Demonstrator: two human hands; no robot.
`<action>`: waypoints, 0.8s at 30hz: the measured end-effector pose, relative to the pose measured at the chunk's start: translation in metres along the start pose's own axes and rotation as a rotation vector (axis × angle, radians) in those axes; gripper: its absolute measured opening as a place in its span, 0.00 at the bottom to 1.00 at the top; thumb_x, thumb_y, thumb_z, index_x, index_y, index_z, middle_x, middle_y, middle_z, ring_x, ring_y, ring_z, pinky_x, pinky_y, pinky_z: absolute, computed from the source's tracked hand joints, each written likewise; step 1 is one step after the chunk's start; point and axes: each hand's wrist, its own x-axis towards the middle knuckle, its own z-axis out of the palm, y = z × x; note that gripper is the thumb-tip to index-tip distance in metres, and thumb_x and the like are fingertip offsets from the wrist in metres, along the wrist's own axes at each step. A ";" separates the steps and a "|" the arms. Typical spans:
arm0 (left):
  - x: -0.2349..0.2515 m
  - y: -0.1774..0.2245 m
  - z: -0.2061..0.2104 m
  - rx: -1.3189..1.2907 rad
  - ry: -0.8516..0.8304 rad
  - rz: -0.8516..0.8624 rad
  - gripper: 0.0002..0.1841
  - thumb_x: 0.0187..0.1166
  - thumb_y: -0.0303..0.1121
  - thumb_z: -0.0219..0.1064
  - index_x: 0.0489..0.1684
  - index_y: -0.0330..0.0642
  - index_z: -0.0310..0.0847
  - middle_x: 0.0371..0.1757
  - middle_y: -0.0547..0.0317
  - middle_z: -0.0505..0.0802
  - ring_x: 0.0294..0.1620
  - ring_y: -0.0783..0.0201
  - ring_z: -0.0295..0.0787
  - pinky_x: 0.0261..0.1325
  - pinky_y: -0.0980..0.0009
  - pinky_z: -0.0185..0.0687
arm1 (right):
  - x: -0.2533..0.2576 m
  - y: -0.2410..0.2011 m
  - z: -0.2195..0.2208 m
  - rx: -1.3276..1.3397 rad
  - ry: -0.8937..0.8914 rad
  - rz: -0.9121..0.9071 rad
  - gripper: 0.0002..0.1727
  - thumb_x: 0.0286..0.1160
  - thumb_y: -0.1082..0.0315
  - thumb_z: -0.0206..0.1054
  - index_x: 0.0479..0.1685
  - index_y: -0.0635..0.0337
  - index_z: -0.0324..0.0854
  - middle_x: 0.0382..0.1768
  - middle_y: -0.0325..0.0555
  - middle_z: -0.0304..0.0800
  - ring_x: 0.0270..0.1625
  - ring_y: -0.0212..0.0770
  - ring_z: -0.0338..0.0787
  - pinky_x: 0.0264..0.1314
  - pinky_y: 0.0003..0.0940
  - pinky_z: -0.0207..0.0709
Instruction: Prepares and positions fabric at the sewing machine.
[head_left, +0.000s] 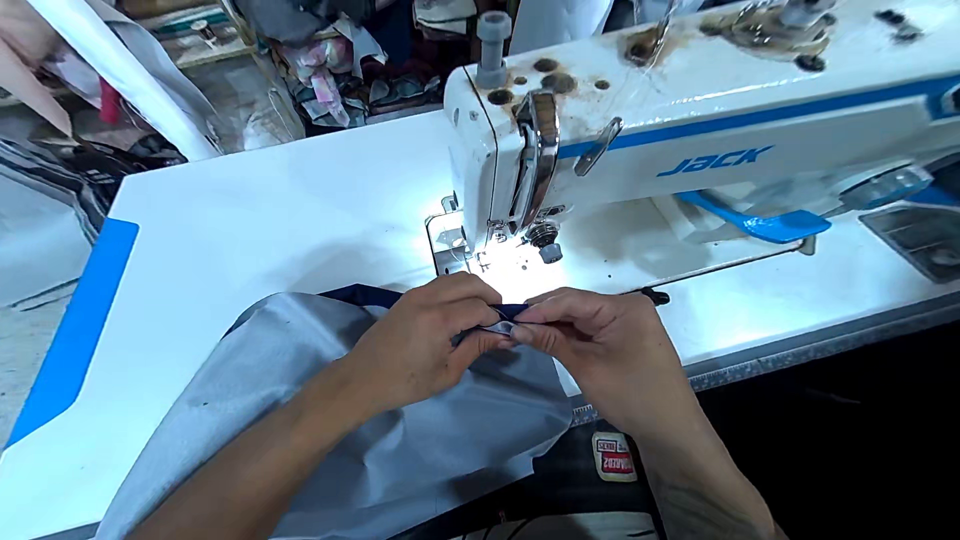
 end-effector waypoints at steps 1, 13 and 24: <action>-0.001 0.002 -0.002 0.040 -0.020 -0.003 0.12 0.80 0.44 0.73 0.34 0.46 0.93 0.53 0.64 0.92 0.58 0.70 0.88 0.61 0.73 0.86 | 0.001 -0.003 -0.002 0.019 0.000 0.008 0.04 0.66 0.67 0.82 0.37 0.49 0.96 0.43 0.35 0.96 0.38 0.36 0.94 0.36 0.29 0.92; -0.146 0.045 -0.125 -0.095 -0.091 -0.273 0.17 0.81 0.50 0.70 0.20 0.56 0.87 0.42 0.77 0.92 0.36 0.81 0.86 0.34 0.83 0.83 | -0.014 -0.040 0.018 0.509 -0.188 -0.099 0.07 0.60 0.73 0.85 0.34 0.62 0.94 0.45 0.52 0.93 0.47 0.44 0.93 0.43 0.35 0.93; -0.209 0.116 -0.098 -0.099 0.576 -0.273 0.08 0.74 0.39 0.77 0.27 0.55 0.85 0.44 0.69 0.93 0.45 0.67 0.92 0.45 0.74 0.90 | -0.034 -0.088 0.039 0.400 -0.135 -0.338 0.07 0.65 0.72 0.81 0.33 0.56 0.86 0.40 0.44 0.93 0.36 0.38 0.93 0.31 0.27 0.90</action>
